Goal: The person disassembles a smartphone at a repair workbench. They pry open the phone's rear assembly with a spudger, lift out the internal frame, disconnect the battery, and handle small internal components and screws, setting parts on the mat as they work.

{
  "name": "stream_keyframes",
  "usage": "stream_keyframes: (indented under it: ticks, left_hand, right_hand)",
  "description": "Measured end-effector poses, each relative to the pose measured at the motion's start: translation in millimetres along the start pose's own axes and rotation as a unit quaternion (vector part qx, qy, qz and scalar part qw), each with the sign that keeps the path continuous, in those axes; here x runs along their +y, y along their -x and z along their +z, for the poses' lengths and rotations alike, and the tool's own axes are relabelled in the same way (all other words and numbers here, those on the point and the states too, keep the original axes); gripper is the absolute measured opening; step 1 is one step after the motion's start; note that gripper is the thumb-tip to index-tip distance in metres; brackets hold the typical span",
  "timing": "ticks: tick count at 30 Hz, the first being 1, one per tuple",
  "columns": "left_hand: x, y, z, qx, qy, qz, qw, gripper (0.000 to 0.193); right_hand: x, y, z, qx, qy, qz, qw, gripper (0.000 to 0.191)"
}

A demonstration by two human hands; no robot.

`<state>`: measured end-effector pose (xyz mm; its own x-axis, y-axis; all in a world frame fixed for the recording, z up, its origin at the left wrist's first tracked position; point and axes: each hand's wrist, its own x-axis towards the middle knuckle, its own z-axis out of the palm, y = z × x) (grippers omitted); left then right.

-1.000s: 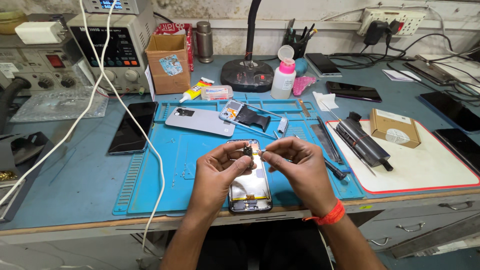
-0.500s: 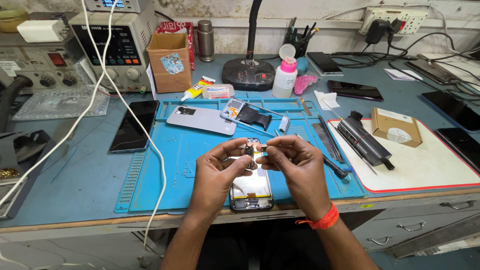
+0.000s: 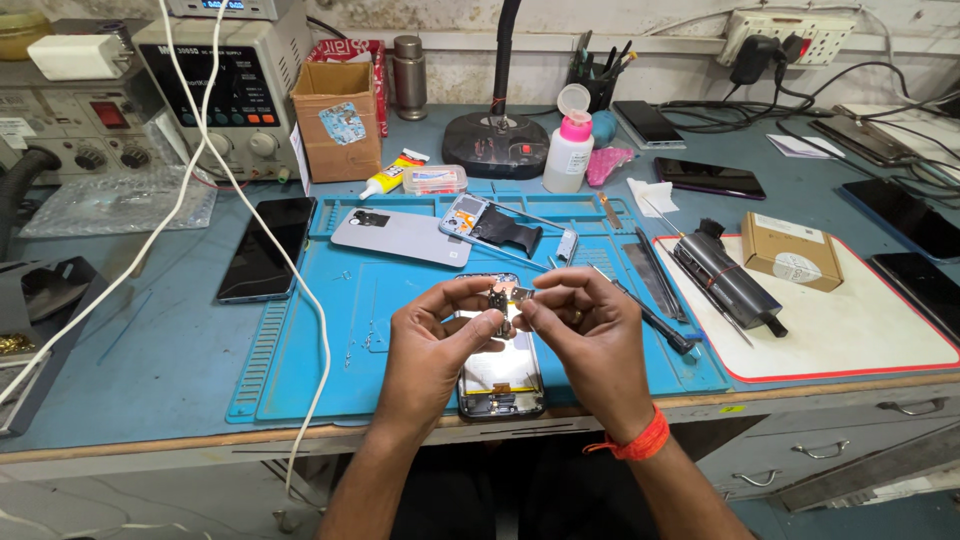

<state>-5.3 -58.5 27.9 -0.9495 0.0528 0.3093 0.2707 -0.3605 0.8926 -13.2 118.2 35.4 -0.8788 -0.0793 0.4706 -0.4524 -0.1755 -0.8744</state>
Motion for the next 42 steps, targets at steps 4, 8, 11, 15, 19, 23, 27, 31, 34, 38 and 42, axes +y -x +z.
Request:
stream_keyframes:
  ticks: [4, 8, 11, 15, 19, 23, 27, 31, 34, 38, 42]
  left_hand:
    - [0, 0, 0, 0.007, 0.008, 0.001, 1.0, 0.03]
    - [-1, 0, 0, 0.009, 0.013, 0.0, 1.0, 0.028]
    - [-2, -1, 0, 0.003, 0.011, 0.009, 1.0, 0.028]
    - [-1, 0, 0, 0.009, -0.007, 0.012, 1.0, 0.028]
    - [-2, 0, 1, 0.016, -0.016, 0.009, 1.0, 0.028]
    - [-2, 0, 0, 0.014, -0.015, 0.005, 1.0, 0.027]
    - [-3, 0, 1, 0.011, -0.007, 0.001, 1.0, 0.029]
    - [-1, -1, 1, 0.004, -0.003, -0.019, 1.0, 0.032]
    - [0, -1, -1, -0.022, 0.024, -0.021, 0.999, 0.035]
    - [-1, -1, -4, -0.02, 0.046, -0.032, 0.998, 0.036]
    - [-5, -4, -9, -0.021, 0.068, -0.018, 0.997, 0.035]
  right_hand:
    - [0, 0, 0, -0.004, -0.006, 0.011, 1.0, 0.018]
    - [1, 1, -1, -0.015, -0.007, 0.012, 1.0, 0.018]
    - [0, 1, -2, -0.014, 0.022, 0.023, 0.999, 0.019]
    - [-1, 0, -4, -0.023, 0.058, 0.031, 0.998, 0.018]
    - [-2, -3, -7, -0.036, 0.061, 0.031, 0.997, 0.017]
    - [-2, -5, -11, -0.05, 0.064, 0.031, 0.996, 0.016]
    - [-5, -8, -16, -0.06, 0.077, 0.055, 0.994, 0.016]
    - [-11, -10, -16, -0.059, 0.094, 0.062, 0.992, 0.016]
    - [-19, -8, -14, -0.039, 0.142, 0.033, 0.989, 0.018]
    - [-30, -2, -6, -0.001, 0.189, -0.009, 0.982, 0.02]
    - [-36, 2, 5, -0.021, 0.228, -0.108, 0.967, 0.023]
